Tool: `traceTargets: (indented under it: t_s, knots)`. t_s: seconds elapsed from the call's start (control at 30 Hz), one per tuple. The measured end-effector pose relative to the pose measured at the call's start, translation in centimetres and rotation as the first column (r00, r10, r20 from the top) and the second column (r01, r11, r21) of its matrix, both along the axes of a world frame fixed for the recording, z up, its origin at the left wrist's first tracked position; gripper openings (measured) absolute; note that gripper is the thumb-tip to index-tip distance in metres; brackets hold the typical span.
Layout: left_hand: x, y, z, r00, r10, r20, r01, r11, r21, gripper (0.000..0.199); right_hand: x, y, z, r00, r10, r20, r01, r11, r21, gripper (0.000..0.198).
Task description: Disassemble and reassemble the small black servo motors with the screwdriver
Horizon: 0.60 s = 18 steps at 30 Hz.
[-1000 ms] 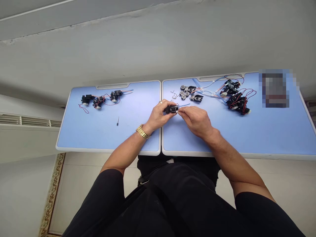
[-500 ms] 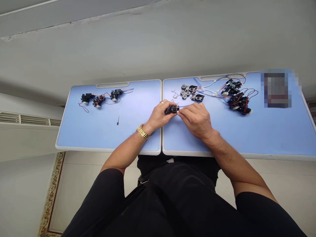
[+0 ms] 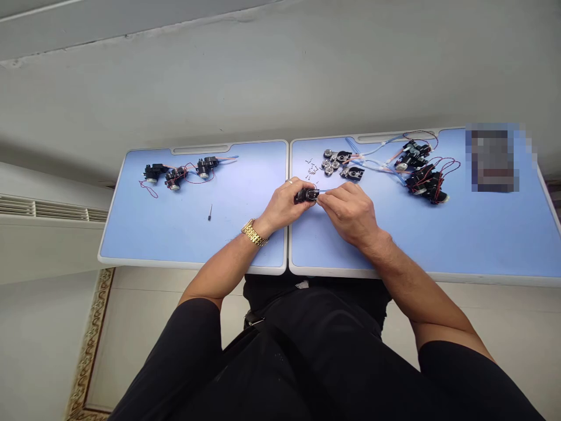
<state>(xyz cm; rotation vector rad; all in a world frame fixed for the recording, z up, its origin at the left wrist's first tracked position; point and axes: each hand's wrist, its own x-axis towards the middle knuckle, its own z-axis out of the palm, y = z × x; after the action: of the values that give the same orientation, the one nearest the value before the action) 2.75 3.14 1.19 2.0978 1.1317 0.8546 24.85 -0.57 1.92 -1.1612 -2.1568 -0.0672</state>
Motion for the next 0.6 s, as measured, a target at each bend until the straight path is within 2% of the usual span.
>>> traceTargets:
  t_s: [0.4, 0.6]
  knots:
    - [-0.15, 0.27, -0.08, 1.0, -0.018, 0.025, 0.02, 0.998, -0.063, 0.027, 0.28, 0.04, -0.12, 0.999, 0.052, 0.012, -0.052, 0.999, -0.005, 0.032]
    - [-0.4, 0.4, -0.01, 0.996, -0.049, 0.073, 0.058, 0.991, -0.122, 0.029, 0.28, 0.24, -0.25, 0.993, 0.088, -0.084, -0.093, 0.994, -0.059, 0.031]
